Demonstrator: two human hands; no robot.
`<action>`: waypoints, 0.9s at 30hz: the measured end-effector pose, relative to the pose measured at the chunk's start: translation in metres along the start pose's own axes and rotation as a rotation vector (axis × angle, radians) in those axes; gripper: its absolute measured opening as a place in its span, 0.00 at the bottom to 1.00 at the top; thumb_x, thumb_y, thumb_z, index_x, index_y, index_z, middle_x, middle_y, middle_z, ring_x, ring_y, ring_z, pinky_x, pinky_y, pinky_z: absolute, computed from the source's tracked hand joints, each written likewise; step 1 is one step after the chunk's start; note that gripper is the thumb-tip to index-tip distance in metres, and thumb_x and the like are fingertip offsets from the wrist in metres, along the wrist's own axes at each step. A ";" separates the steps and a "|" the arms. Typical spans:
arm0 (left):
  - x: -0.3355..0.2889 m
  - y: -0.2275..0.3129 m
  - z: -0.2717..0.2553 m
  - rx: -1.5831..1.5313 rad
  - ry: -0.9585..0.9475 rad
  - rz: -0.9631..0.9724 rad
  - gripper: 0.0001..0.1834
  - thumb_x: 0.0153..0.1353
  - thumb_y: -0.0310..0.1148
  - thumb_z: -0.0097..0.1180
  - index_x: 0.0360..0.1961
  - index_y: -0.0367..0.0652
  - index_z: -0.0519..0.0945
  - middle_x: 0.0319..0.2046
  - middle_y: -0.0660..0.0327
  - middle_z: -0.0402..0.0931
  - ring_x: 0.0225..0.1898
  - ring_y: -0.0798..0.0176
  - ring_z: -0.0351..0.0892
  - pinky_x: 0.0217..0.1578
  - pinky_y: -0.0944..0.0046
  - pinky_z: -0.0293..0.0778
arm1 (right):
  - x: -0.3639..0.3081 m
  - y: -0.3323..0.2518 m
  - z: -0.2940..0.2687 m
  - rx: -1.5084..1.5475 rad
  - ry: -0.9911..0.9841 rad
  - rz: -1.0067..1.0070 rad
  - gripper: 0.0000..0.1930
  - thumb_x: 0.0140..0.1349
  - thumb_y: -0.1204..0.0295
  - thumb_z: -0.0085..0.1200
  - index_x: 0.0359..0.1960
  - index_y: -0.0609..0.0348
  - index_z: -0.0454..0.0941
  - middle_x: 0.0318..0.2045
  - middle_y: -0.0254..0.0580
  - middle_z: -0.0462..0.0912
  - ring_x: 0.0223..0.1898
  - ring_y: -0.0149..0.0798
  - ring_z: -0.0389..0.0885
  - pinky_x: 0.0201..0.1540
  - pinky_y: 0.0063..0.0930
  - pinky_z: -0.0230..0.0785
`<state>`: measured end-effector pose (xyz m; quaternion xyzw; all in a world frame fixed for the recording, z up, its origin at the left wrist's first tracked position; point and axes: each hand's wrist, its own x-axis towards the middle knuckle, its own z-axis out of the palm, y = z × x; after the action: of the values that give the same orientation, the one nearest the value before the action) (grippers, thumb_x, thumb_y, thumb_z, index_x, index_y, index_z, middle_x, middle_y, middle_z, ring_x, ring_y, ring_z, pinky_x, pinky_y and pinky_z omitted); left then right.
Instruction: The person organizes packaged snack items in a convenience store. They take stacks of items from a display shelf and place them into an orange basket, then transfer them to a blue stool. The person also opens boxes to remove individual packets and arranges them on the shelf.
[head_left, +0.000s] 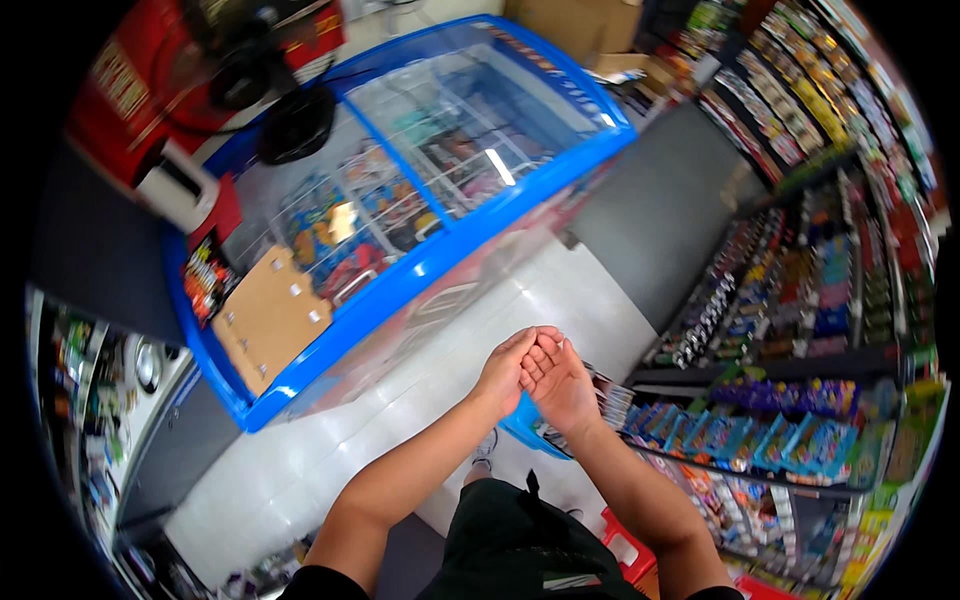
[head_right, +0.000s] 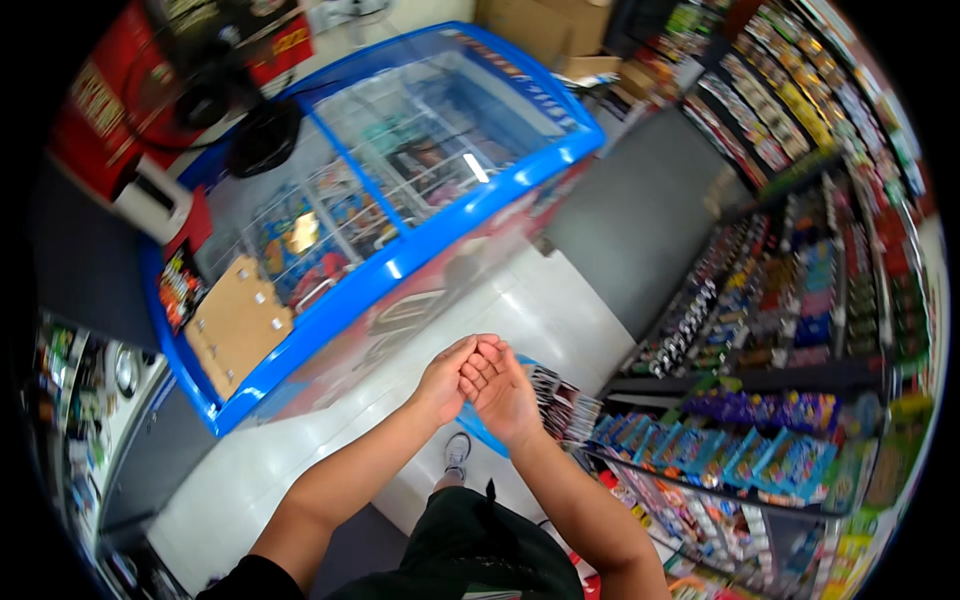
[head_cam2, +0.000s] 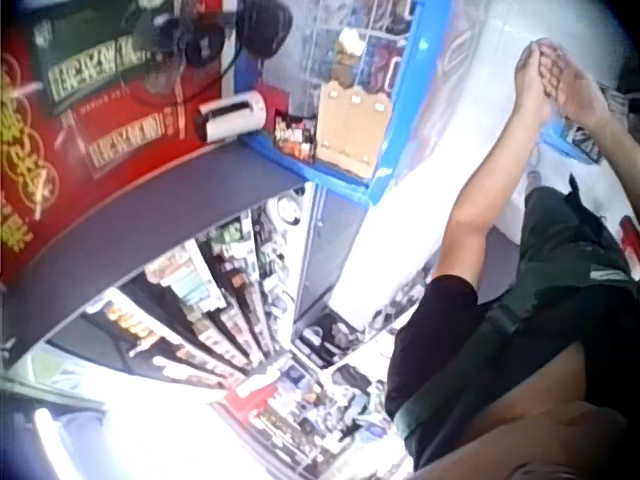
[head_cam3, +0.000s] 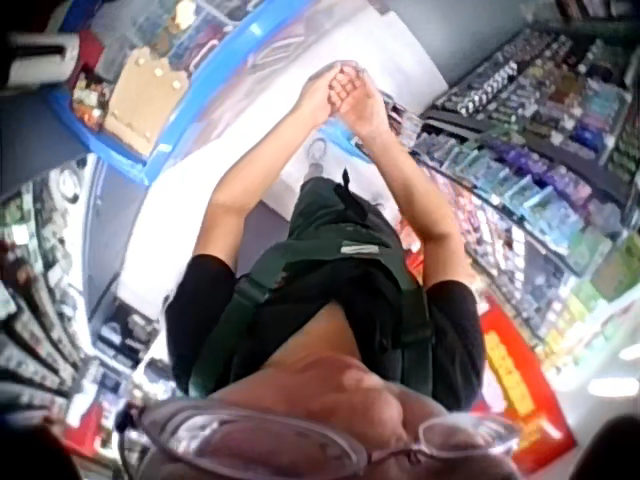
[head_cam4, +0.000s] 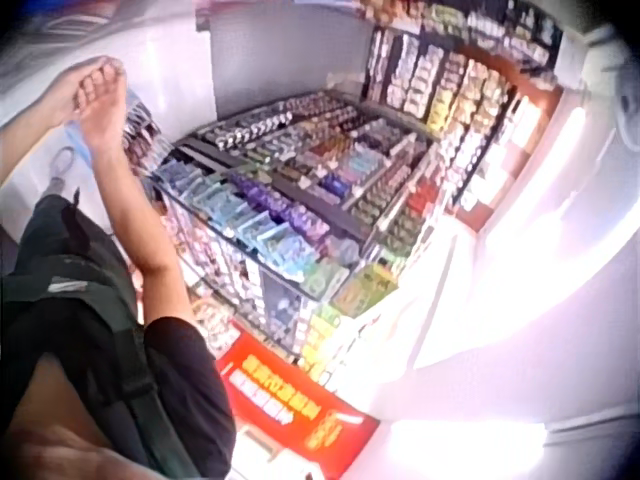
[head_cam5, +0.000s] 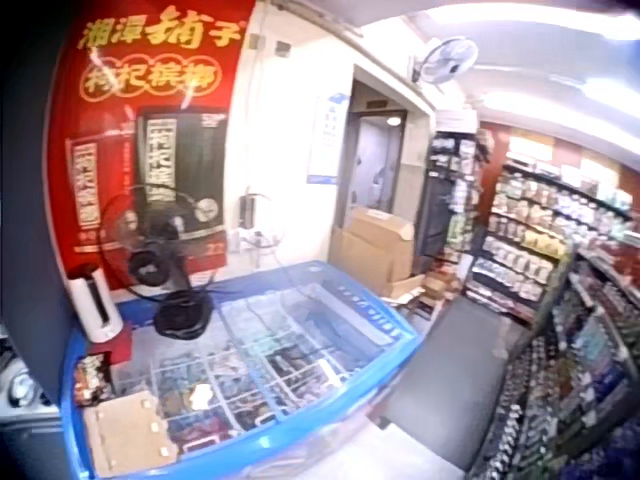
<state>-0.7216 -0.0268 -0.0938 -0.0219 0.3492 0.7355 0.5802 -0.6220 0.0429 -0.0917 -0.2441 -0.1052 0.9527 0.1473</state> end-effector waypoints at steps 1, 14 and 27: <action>0.001 -0.008 0.013 0.033 -0.042 -0.013 0.15 0.67 0.37 0.42 0.44 0.39 0.76 0.42 0.60 0.76 0.44 0.68 0.74 0.46 0.69 0.70 | -0.014 -0.007 -0.002 0.001 0.021 -0.060 0.18 0.68 0.56 0.38 0.43 0.55 0.75 0.40 0.39 0.80 0.44 0.37 0.78 0.50 0.32 0.69; -0.030 -0.157 0.176 0.388 -0.420 -0.323 0.13 0.66 0.35 0.44 0.42 0.38 0.77 0.39 0.62 0.76 0.41 0.68 0.74 0.45 0.68 0.70 | -0.204 -0.077 -0.074 0.159 0.176 -0.602 0.14 0.60 0.65 0.55 0.46 0.54 0.71 0.42 0.34 0.77 0.44 0.33 0.76 0.50 0.29 0.69; -0.149 -0.468 0.360 0.543 -0.821 -0.520 0.15 0.66 0.35 0.45 0.47 0.37 0.75 0.44 0.62 0.75 0.47 0.69 0.72 0.50 0.68 0.66 | -0.541 -0.158 -0.240 0.341 0.060 -1.129 0.08 0.64 0.66 0.48 0.37 0.56 0.76 0.36 0.42 0.82 0.40 0.38 0.82 0.45 0.32 0.75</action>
<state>-0.1322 0.0807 0.0148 0.3313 0.2546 0.3997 0.8158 -0.0131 0.0421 -0.0198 -0.1501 -0.0599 0.7231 0.6716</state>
